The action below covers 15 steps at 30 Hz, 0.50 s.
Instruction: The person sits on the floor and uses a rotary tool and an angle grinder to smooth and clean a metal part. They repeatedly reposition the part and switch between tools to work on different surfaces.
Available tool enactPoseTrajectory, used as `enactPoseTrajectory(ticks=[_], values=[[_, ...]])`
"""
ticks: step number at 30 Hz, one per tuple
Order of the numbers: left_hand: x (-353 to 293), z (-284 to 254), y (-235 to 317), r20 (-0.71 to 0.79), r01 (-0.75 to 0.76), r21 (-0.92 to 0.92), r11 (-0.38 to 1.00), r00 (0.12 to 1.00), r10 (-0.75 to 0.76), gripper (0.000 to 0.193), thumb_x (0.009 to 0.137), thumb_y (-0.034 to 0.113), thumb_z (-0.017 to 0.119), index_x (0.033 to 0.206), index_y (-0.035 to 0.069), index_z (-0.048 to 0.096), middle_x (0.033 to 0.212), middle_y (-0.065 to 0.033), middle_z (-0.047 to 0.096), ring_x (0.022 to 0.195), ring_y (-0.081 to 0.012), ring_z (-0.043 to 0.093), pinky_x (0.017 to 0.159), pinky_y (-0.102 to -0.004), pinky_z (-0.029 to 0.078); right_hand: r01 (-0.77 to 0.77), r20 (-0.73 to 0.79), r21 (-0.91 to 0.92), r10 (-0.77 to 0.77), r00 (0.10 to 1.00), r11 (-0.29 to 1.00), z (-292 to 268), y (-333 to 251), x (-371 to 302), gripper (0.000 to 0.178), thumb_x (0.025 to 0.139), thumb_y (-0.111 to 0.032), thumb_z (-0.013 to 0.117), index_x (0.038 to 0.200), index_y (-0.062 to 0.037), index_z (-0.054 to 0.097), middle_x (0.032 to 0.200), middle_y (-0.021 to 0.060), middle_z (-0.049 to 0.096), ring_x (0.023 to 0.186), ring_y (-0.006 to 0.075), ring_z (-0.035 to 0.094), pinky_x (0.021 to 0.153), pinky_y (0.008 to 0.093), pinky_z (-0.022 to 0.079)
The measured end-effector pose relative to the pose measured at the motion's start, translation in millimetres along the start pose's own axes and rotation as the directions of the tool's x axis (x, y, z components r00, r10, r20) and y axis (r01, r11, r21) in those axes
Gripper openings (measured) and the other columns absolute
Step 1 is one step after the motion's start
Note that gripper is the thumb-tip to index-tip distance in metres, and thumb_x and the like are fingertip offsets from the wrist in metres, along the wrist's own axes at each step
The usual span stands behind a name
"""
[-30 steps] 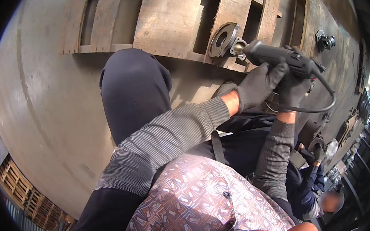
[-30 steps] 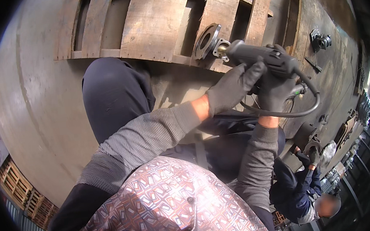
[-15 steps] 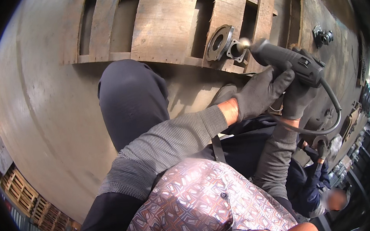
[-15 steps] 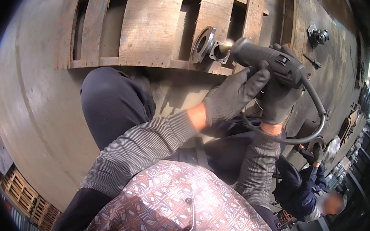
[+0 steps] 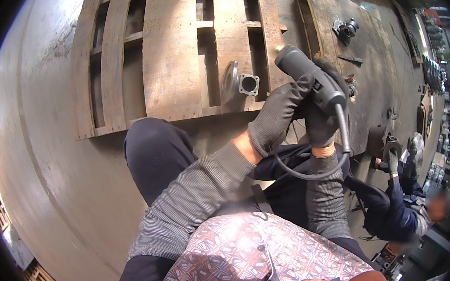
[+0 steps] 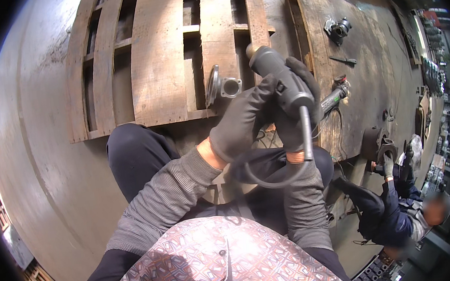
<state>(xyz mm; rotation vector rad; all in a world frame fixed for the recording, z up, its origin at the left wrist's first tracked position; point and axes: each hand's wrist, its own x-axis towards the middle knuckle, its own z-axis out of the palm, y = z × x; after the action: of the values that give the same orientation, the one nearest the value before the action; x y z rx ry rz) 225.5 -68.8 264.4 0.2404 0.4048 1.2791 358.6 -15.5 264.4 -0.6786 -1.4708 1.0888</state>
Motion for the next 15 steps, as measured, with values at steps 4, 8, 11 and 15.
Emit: enactPoseTrajectory(ticks=[4, 8, 11, 15], values=[[1.5, 4.1, 3.8, 0.051, 0.059, 0.003, 0.998, 0.997, -0.059, 0.048, 0.11, 0.043, 0.063, 0.136, 0.002, 0.064, 0.121, -0.003, 0.072, 0.112, -0.0124, 0.068, 0.101, -0.0321, 0.054, 0.127, 0.055, -0.398, -0.115, 0.992, 0.909, -5.8, -9.7, -9.9, 0.076, 0.088, -0.004, 0.087, 0.153, -0.0001, 0.048, 0.151, 0.0248, 0.058, 0.137, 0.0355, 0.061, 0.115, 0.0477, 0.053], [-4.1, 11.5, 8.1, 0.14, 0.076, 0.045, 0.996, 0.987, -0.081, 0.045, 0.11, 0.04, 0.065, 0.135, 0.002, 0.065, 0.122, -0.0036, 0.072, 0.113, -0.0131, 0.068, 0.102, -0.0311, 0.054, 0.03, -0.067, -0.335, -0.056, 0.996, 0.942, -11.8, -11.3, -24.1, 0.076, 0.088, -0.003, 0.086, 0.153, -0.0003, 0.048, 0.152, 0.0249, 0.057, 0.139, 0.0352, 0.06, 0.116, 0.0475, 0.052], [-11.8, 22.6, 14.6, 0.114, -0.014, 0.314, 0.949, 0.993, -0.023, 0.05, 0.107, 0.041, 0.07, 0.134, -0.001, 0.064, 0.121, -0.0072, 0.071, 0.112, -0.013, 0.066, 0.1, -0.03, 0.053, -0.013, -0.101, -0.335, -0.023, 0.995, 0.942, -14.9, -14.7, -34.8, 0.075, 0.089, -0.002, 0.083, 0.155, 0.0, 0.046, 0.154, 0.0238, 0.056, 0.14, 0.0344, 0.058, 0.116, 0.0472, 0.051], [-14.2, 31.4, 17.3, 0.102, 0.012, 0.43, 0.903, 0.993, -0.062, 0.06, 0.1, 0.035, 0.08, 0.139, -0.004, 0.056, 0.121, -0.0091, 0.069, 0.112, -0.0153, 0.065, 0.101, -0.032, 0.054, -0.077, -0.132, -0.321, 0.036, 0.991, 0.944, -16.2, -30.2, -47.5, 0.074, 0.092, -0.001, 0.079, 0.158, 0.0004, 0.045, 0.157, 0.0222, 0.053, 0.142, 0.0332, 0.057, 0.117, 0.0467, 0.05]])
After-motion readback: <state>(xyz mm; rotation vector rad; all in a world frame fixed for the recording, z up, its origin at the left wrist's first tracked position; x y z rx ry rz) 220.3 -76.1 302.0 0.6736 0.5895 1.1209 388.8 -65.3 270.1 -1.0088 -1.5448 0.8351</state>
